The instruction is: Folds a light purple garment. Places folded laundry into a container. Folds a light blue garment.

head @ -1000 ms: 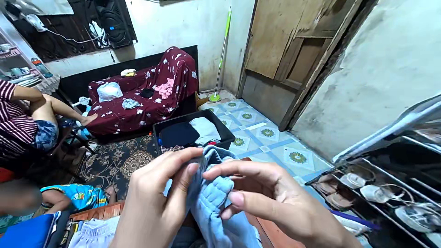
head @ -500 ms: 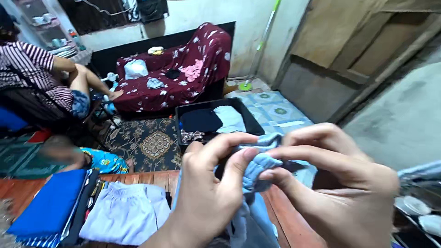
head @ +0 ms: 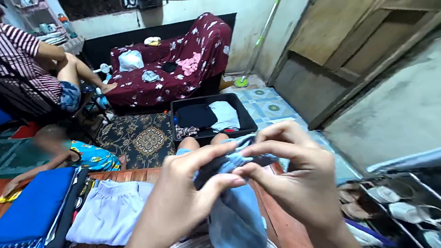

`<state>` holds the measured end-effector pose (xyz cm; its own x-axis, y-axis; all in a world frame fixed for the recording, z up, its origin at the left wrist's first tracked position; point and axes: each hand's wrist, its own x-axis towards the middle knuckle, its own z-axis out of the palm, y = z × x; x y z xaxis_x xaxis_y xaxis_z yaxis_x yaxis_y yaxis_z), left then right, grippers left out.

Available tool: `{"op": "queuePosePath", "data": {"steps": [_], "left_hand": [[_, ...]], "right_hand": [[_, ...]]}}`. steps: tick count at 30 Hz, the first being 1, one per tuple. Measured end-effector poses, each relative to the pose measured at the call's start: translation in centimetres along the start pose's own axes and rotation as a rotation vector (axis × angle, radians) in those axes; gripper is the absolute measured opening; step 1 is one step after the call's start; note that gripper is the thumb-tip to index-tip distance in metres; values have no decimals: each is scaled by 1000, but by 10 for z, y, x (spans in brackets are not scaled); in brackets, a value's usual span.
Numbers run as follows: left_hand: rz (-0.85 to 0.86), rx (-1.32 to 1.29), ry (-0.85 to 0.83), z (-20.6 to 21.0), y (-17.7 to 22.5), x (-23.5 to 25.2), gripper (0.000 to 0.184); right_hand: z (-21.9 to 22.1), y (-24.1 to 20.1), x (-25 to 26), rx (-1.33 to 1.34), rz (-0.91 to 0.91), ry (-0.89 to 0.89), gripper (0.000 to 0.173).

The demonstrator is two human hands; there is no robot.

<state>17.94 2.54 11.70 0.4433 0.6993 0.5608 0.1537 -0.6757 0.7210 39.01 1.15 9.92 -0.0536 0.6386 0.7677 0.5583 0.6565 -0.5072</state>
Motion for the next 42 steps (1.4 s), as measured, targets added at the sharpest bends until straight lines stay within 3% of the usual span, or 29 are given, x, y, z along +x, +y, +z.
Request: {"op": "queuePosePath", "data": {"steps": [5, 8, 15, 22, 27, 32, 39, 42], "left_hand": [[-11, -78, -126, -11, -15, 0, 37], [-39, -102, -128, -11, -21, -1, 34], [20, -149, -27, -34, -18, 9, 34], [146, -77, -37, -46, -18, 34, 26], [212, -86, -3, -61, -10, 52, 20], [316, -132, -42, -72, -7, 79, 18], [371, -20, 24, -76, -18, 134, 12], [358, -10, 67, -89, -21, 168, 15]], "right_hand": [[4, 15, 0, 128, 85, -47, 24], [5, 25, -2, 173, 32, -100, 27], [-15, 52, -3, -154, -167, -421, 56], [-48, 44, 50, -507, -495, -398, 31], [-78, 14, 87, -354, -601, -439, 23], [-92, -10, 108, -164, -593, -663, 4], [-105, 5, 163, -407, -610, -615, 26], [-110, 9, 191, -498, -450, -460, 48]]}}
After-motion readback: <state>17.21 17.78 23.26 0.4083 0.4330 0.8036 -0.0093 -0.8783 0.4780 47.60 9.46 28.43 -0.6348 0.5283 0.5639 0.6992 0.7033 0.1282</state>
